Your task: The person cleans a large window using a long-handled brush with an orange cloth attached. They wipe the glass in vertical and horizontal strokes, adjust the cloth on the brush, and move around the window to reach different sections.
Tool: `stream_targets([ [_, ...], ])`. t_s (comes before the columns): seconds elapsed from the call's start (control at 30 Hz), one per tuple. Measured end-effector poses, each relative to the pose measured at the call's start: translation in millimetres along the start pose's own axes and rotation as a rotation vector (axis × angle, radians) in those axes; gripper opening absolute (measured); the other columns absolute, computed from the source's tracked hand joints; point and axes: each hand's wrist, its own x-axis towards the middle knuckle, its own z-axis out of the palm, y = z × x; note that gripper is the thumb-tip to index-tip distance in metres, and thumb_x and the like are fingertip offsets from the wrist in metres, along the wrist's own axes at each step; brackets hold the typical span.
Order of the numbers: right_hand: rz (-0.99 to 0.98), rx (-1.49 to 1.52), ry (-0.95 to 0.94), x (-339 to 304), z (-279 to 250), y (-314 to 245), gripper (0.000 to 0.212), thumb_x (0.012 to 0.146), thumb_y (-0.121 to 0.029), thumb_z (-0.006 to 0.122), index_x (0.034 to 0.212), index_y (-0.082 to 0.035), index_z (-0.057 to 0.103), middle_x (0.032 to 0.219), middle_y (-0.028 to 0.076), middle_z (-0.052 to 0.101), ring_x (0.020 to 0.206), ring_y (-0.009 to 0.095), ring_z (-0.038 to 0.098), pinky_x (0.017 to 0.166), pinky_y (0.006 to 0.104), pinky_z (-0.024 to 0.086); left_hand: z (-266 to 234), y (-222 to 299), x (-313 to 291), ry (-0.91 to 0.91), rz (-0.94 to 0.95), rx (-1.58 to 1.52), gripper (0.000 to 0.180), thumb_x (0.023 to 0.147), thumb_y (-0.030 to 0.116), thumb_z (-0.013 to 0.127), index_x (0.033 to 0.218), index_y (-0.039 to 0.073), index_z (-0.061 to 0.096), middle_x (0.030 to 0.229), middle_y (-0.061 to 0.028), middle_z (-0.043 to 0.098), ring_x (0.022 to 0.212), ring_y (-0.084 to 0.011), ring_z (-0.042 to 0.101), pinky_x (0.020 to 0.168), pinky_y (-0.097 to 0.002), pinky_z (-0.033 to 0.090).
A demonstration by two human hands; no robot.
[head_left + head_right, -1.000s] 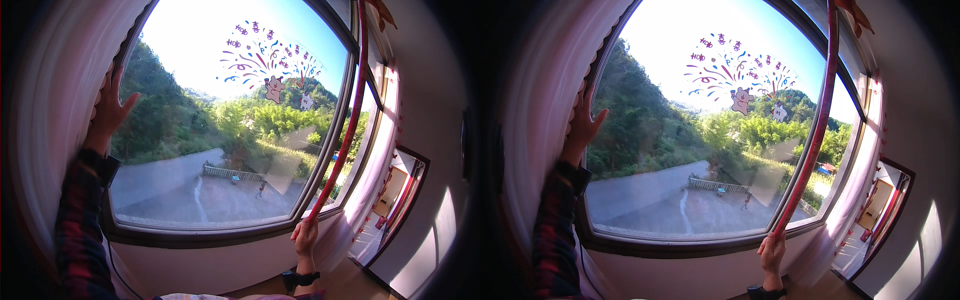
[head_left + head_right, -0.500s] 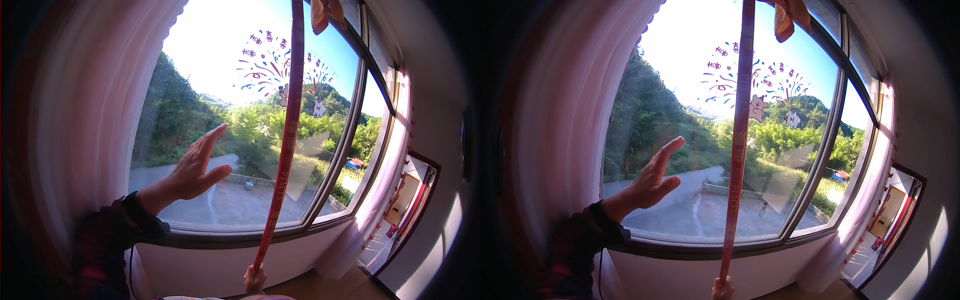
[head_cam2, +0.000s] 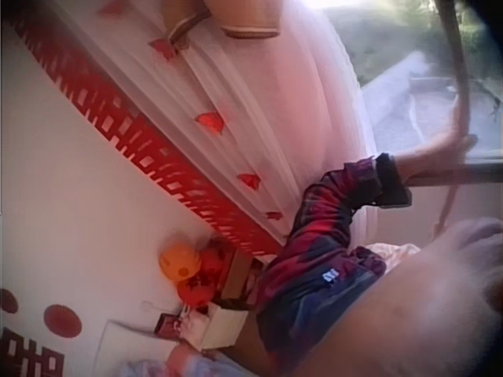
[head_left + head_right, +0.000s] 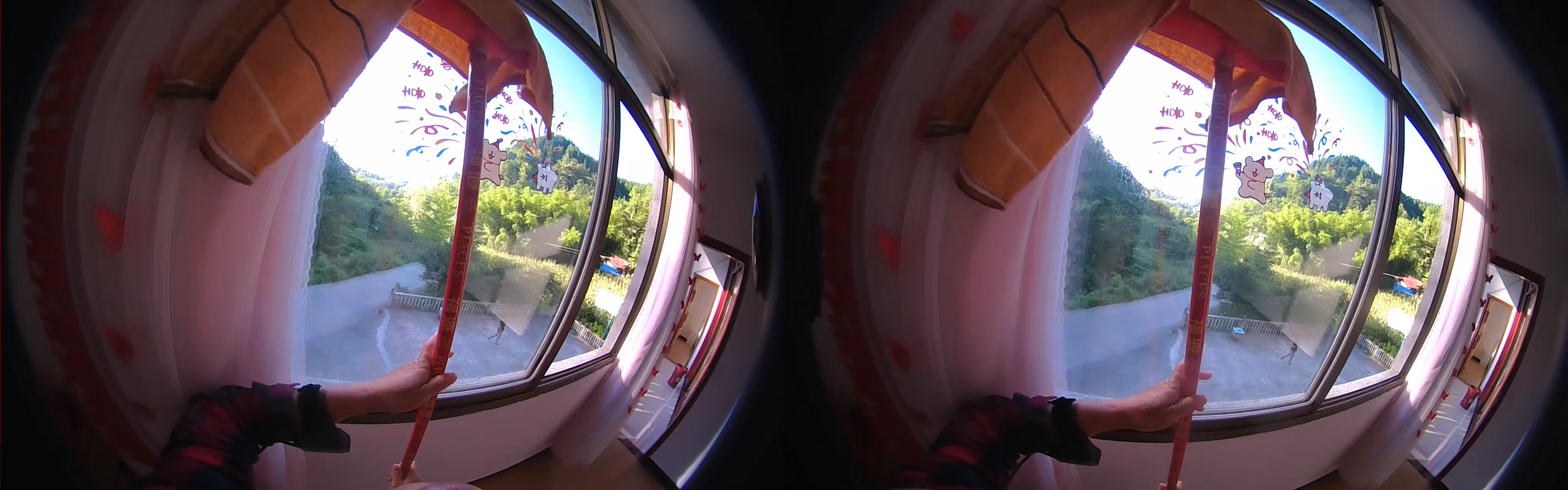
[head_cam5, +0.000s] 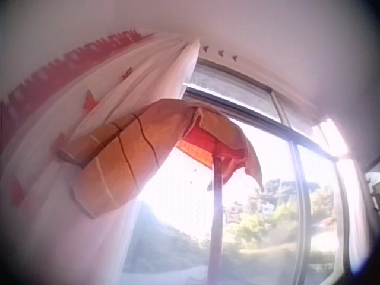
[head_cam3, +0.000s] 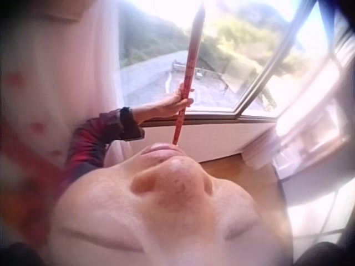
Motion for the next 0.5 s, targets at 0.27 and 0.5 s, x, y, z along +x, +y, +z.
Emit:
stream_targets([
  [0.27, 0.144, -0.028, -0.105, -3.9, 0.7, 21.2, 0.03, 0.098, -0.037, 0.055, 0.091, -0.008, 0.054, 0.061, 0.003, 0.054, 0.053, 0.015, 0.054, 0.049, 0.0304, 0.042, 37.9, 11.2, 41.8, 0.021, 0.011, -0.306, 0.066, 0.097, 0.009, 0.05, 0.147, 0.011, 0.008, 0.115, -0.0124, 0.051, 0.085, -0.0159, 0.058, 0.072, -0.0308, 0.052],
  [0.5, 0.192, -0.026, -0.16, -0.7, -5.6, 29.4, 0.031, 0.097, -0.036, 0.055, 0.089, -0.006, 0.053, 0.06, 0.004, 0.056, 0.053, 0.016, 0.057, 0.049, 0.0303, 0.045, 66.4, -41.2, 85.0, 0.185, -0.086, -0.25, 0.023, 0.102, 0.02, 0.046, 0.118, 0.004, 0.042, 0.083, -0.0042, 0.053, 0.069, -0.0118, 0.058, 0.059, -0.0276, 0.048],
])
